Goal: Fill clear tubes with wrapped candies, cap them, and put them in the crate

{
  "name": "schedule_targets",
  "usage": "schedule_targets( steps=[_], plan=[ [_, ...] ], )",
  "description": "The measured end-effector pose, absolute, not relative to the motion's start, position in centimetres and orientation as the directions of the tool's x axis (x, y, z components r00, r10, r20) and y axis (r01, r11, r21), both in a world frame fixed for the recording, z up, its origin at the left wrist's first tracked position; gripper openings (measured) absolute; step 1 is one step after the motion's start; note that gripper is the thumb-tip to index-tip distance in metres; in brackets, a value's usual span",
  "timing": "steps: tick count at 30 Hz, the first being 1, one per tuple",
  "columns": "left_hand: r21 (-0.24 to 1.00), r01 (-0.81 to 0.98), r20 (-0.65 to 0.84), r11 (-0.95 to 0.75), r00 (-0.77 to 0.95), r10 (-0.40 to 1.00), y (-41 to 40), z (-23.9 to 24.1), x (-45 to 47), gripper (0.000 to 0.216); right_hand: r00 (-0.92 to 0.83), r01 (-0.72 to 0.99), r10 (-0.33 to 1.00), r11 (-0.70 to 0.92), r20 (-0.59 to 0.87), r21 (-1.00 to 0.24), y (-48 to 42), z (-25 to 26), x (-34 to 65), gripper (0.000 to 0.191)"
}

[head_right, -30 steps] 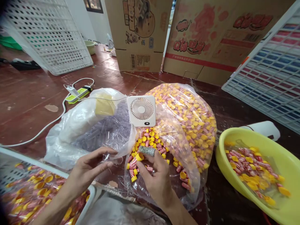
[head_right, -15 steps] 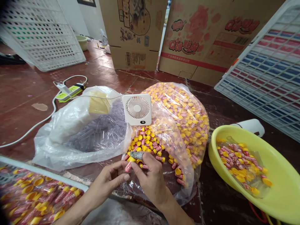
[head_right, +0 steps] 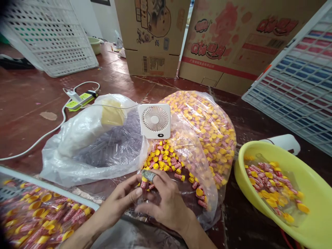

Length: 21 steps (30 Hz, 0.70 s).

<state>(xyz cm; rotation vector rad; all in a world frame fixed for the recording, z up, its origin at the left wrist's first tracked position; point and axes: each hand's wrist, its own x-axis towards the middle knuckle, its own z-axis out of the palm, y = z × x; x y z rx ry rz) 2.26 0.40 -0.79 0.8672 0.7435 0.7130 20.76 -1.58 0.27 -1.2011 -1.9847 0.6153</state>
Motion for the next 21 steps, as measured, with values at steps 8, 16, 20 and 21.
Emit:
schedule_targets(
  steps=[8, 16, 20, 21],
  plan=[
    [0.732, -0.353, -0.305, 0.583, 0.594, 0.744, 0.4, -0.7, 4.0, 0.035, -0.285, 0.729, 0.796, 0.542, 0.534, -0.418, -1.5, -1.9, 18.9, 0.05],
    [0.692, 0.703, 0.002, -0.167, 0.23, 0.973, 7.1, 0.1, -3.1, 0.019, -0.139, 0.851, 0.925, 0.294, 0.355, -0.435, -1.6, -1.3, 24.3, 0.046],
    [0.245, 0.919, 0.044, -0.31, 0.309, 0.95, 12.1, -1.2, -6.1, 0.049, -0.096, 0.898, 0.958, 0.2, 0.27, -0.391, -2.1, -3.6, 27.0, 0.015],
    [0.227, 0.905, 0.021, -0.36, 0.365, 0.931, 13.1, -1.6, -6.2, 0.051, -0.111, 0.901, 0.964, 0.199, 0.24, -0.385, -2.3, -4.0, 27.1, 0.013]
  ],
)
